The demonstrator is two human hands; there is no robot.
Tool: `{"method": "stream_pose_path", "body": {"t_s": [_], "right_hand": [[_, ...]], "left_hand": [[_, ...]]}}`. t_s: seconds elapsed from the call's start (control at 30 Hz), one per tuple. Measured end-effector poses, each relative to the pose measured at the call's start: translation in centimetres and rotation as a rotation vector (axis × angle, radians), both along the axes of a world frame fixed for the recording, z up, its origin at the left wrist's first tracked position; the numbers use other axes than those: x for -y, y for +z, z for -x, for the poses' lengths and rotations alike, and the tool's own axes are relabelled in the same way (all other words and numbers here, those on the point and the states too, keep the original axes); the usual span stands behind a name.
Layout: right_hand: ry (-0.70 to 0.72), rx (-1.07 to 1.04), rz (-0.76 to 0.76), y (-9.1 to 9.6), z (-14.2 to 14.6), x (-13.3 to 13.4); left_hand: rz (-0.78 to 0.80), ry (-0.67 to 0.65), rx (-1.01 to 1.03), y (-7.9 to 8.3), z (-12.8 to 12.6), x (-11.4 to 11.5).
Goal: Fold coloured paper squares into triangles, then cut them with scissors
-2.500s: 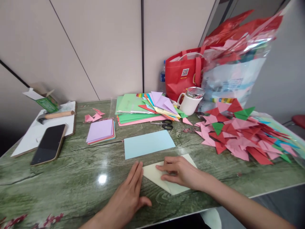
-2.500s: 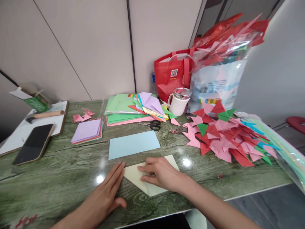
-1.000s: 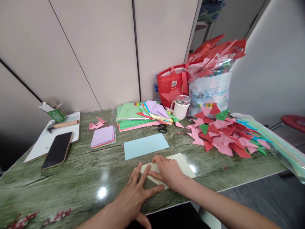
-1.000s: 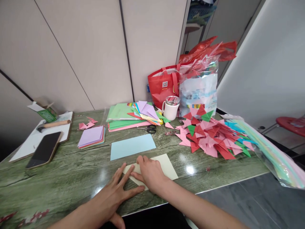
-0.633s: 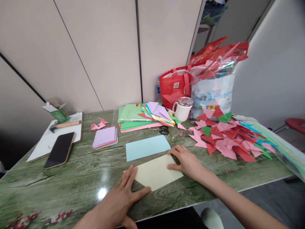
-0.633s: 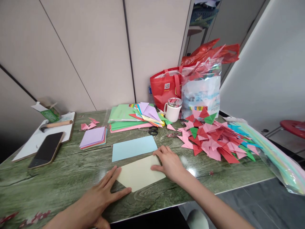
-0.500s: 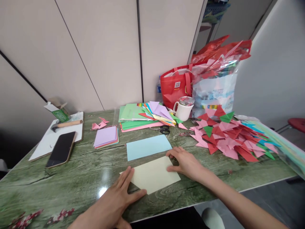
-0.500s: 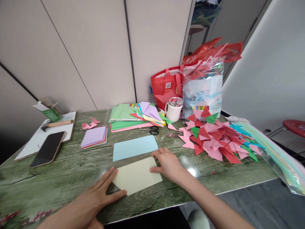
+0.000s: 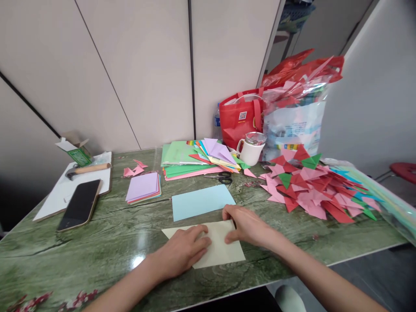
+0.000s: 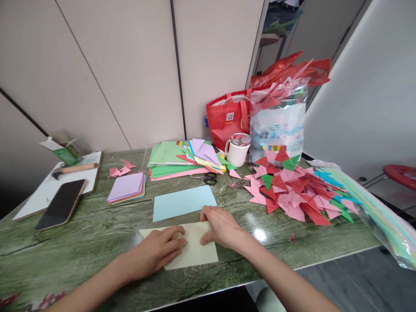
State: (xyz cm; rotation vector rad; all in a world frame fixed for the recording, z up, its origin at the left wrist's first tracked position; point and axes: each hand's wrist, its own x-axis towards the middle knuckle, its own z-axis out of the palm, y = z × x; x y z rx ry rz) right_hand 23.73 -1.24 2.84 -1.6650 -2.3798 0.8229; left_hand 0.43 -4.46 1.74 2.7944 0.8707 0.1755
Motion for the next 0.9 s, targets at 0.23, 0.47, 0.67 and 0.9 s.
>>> {"method": "stream_pose_path", "body": {"t_s": [0.23, 0.47, 0.67, 0.9], "right_hand": [[0.177, -0.355, -0.180, -1.6, 0.0, 0.8], [0.411, -0.404, -0.128, -1.8, -1.6, 2.2], [0.430, -0.451, -0.071, -2.1, -3.0, 2.2], [0.422, -0.577, -0.091, -3.3, -3.7, 1.8]], "left_hand": [[0.023, 0.173, 0.048, -1.5, -0.7, 0.2], [0.042, 0.171, 0.074, -1.7, -0.5, -0.1], [-0.053, 0.033, -0.004, -2.1, 0.0, -0.3], [-0.049, -0.135, -0.049, -1.7, 0.4, -0.6]]}}
